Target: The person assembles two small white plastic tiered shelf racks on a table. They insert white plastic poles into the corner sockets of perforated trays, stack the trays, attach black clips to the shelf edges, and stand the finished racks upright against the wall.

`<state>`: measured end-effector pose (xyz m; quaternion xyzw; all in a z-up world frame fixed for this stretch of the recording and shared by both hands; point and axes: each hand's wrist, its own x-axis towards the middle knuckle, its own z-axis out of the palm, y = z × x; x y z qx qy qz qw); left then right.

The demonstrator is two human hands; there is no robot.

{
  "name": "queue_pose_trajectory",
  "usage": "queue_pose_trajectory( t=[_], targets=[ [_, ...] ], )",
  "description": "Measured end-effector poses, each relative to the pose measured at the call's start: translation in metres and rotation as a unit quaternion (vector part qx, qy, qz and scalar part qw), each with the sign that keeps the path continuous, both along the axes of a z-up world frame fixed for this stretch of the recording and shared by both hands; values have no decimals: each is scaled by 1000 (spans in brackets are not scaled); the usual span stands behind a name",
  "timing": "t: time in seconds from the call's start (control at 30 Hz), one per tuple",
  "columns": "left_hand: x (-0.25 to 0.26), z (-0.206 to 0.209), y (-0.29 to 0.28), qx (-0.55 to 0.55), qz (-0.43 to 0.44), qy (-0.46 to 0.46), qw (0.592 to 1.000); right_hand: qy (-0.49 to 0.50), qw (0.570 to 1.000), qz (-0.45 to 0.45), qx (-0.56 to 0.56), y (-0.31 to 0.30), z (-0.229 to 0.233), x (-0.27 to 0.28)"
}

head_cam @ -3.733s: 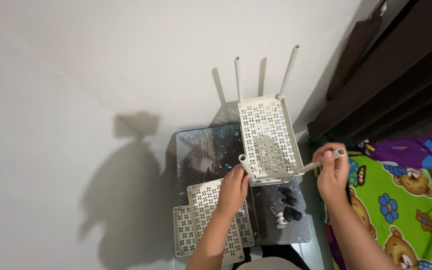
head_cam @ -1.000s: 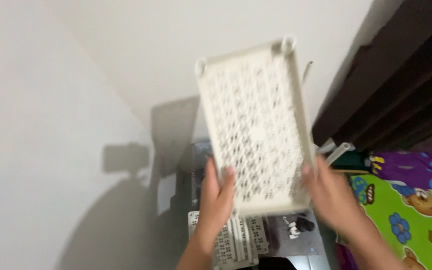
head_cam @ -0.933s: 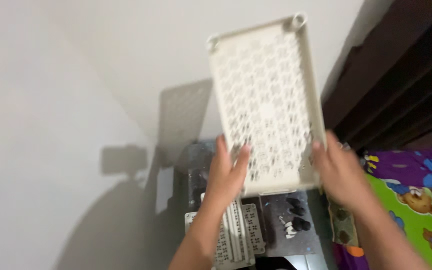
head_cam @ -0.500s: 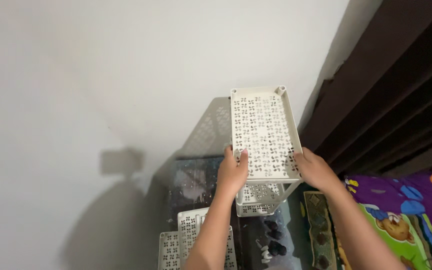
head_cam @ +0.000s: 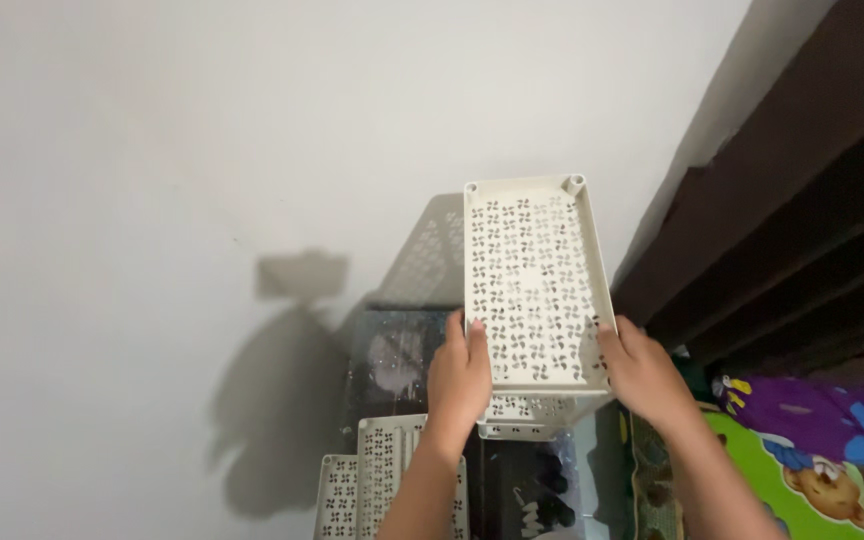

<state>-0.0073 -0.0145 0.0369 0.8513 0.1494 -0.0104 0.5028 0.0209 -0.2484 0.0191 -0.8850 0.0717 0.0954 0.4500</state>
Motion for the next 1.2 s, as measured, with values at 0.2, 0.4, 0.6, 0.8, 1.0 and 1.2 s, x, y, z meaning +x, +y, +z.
queue_pose_trajectory(
  t=[0.2,0.4,0.6,0.8,1.0,1.2],
  targets=[
    [-7,-1,-4,-18,-8,5,1000,23,999,30,39,-4,11,-5],
    [0,-3,-7,-49,4,14,999,126,988,12,92,-2,21,-4],
    [0,-14,-3,-88,17,13,996,122,987,15,103,4,24,-9],
    [-1,-22,-2,-114,21,-14,993,172,973,-10,154,4,15,-7],
    [-3,-13,2,-74,-12,15,997,134,986,-12,101,-3,-18,-12],
    [-4,-30,3,-106,-39,-3,994,39,988,18,151,-11,-46,-14]
  ],
)
